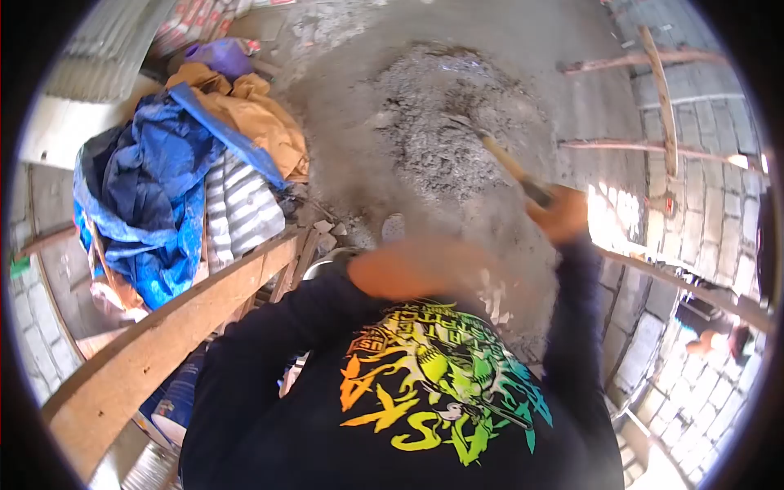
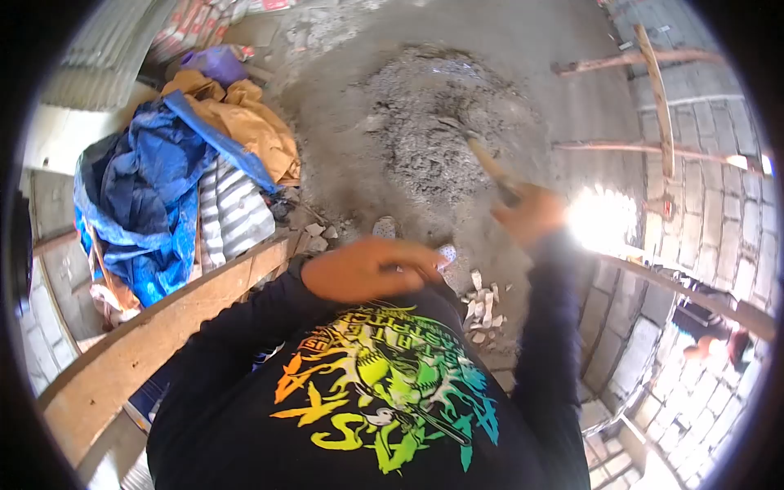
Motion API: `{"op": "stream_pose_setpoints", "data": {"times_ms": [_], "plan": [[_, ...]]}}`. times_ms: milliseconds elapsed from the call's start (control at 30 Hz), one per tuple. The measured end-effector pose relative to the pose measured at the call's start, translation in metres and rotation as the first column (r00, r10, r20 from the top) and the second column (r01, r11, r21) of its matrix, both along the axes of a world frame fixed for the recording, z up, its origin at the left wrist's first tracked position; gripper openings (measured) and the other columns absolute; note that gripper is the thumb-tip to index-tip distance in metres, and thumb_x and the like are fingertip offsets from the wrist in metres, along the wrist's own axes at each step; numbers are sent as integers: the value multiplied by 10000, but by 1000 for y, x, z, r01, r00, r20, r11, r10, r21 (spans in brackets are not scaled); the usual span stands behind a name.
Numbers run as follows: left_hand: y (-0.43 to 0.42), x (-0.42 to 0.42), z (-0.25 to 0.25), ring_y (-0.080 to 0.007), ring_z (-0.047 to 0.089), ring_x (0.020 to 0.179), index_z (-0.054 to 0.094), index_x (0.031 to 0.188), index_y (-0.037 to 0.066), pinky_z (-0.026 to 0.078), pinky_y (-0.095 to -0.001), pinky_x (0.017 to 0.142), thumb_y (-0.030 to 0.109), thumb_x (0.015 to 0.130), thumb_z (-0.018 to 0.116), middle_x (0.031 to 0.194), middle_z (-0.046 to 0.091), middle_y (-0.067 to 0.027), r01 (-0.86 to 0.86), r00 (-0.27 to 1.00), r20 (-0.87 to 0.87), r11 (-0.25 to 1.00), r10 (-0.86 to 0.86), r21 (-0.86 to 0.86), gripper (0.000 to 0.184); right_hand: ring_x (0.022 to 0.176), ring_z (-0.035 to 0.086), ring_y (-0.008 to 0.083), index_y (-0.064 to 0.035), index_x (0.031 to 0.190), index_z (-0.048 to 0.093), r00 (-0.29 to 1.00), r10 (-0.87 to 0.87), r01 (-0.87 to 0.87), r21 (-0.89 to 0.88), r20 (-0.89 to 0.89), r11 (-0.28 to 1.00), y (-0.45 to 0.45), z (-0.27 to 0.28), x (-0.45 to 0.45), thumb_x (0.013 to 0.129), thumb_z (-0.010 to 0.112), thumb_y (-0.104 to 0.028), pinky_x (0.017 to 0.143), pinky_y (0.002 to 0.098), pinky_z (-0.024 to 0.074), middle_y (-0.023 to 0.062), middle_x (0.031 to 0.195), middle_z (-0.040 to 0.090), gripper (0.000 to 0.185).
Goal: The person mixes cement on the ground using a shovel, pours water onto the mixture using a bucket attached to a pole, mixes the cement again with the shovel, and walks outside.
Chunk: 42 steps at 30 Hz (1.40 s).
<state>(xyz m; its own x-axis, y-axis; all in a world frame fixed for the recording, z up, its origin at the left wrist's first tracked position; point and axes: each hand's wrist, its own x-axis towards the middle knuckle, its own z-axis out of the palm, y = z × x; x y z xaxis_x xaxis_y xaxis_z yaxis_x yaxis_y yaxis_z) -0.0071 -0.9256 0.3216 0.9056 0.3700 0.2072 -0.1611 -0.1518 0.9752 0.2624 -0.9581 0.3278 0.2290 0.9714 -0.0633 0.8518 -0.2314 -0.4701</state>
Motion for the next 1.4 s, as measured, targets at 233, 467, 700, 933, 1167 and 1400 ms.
{"op": "stream_pose_setpoints", "data": {"times_ms": [233,467,700,933,1167,1400], "plan": [[-24,-178,-284,-212,613,831,514,1180,75,480,-332,724,213,823,556,971,625,-105,-347,607,-733,932,308,104,385,781,620,311,-129,800,655,998,-53,59,-552,27,832,-90,-116,-89,685,573,-386,705,418,496,124,841,636,293],[-12,-289,-354,-138,538,580,495,1157,126,440,-302,500,224,818,536,843,595,-33,-569,165,-986,812,-37,-126,356,496,573,196,-72,684,617,997,69,-69,5,30,998,-36,70,-40,692,683,-291,466,322,446,67,584,590,229],[55,-200,-298,-184,571,817,454,1228,131,468,-354,712,272,823,521,1028,595,-66,-771,420,-887,591,191,-238,434,485,540,111,-49,719,657,963,134,-173,156,235,972,3,118,43,714,695,-350,461,255,436,61,622,620,304],[54,-149,-287,-202,585,828,482,1211,119,478,-361,706,267,821,518,1020,598,-77,-694,575,-776,656,259,-296,419,687,622,286,-156,878,659,980,-189,201,-323,68,925,-58,-70,-33,712,587,-416,657,401,501,128,733,631,317],[-4,-198,-316,-147,558,678,501,1168,127,477,-314,593,264,822,528,896,594,-18,-615,348,-934,731,-84,-295,373,660,613,243,-106,793,635,970,-241,227,-293,-13,929,-93,-10,-51,721,630,-354,576,347,488,83,740,630,259],[2,-224,-309,-174,586,779,488,1118,144,481,-380,670,258,830,506,1002,595,-46,-701,292,-956,676,-19,-228,311,615,576,93,11,863,655,910,-308,365,184,-276,913,-90,168,17,747,676,-121,527,218,447,86,739,649,177]]}}
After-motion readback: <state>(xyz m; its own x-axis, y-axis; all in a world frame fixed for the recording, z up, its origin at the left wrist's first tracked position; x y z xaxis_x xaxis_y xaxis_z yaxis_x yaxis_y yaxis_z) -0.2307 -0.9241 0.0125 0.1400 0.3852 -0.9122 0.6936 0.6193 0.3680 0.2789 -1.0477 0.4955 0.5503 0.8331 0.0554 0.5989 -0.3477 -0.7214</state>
